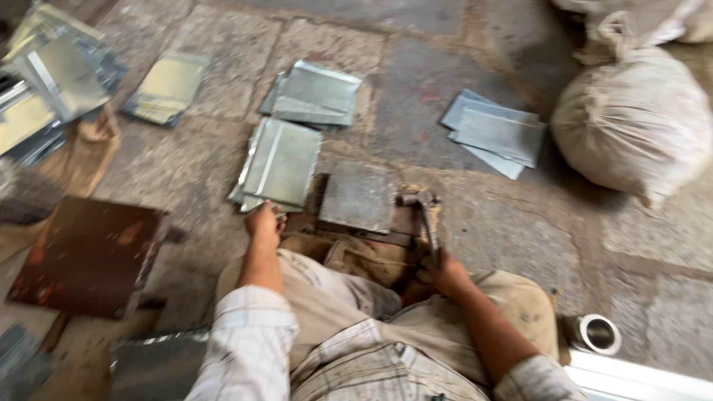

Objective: The person uses a hammer to flatten or shape small metal sheets on a metal block.

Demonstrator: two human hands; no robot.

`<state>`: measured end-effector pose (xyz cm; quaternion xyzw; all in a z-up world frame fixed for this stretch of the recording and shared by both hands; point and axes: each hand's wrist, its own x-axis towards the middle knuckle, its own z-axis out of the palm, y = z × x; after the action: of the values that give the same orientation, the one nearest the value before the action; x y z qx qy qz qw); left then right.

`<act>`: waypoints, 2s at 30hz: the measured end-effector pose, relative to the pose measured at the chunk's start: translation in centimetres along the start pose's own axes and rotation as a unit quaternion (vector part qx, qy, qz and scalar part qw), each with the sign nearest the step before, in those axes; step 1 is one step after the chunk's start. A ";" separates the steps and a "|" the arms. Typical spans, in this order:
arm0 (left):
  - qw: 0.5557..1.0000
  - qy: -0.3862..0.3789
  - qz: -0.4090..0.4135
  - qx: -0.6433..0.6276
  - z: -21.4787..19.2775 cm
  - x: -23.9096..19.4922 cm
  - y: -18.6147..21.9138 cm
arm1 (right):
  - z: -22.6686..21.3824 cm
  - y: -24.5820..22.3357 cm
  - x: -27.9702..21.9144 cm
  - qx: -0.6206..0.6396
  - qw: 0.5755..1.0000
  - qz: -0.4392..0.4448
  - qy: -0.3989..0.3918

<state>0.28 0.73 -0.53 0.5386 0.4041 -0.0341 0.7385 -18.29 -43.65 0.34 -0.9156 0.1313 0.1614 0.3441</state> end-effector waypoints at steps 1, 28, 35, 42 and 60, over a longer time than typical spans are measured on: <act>1.000 0.016 -0.001 -0.007 0.0 0.5 0.0 | 0.2 0.7 0.2 -0.002 1.000 -0.015 0.009; 0.889 0.124 0.045 0.439 2.3 11.5 0.0 | -0.5 1.8 1.3 -0.014 0.986 0.136 -0.095; 0.905 0.156 -0.051 0.391 -0.1 17.4 -0.9 | -0.3 3.8 1.4 -0.029 0.981 0.163 -0.105; 0.959 0.194 -0.056 0.200 0.5 16.0 0.9 | 0.0 3.9 2.1 -0.023 0.980 0.169 -0.105; 0.956 0.221 -0.030 0.192 1.4 12.8 2.7 | -0.8 1.4 2.1 -0.020 0.964 0.234 -0.127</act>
<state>10.96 5.61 -6.41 0.6522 0.5591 -0.0127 0.5118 -16.73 -45.51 -0.75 -0.8378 0.2944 0.3550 0.2922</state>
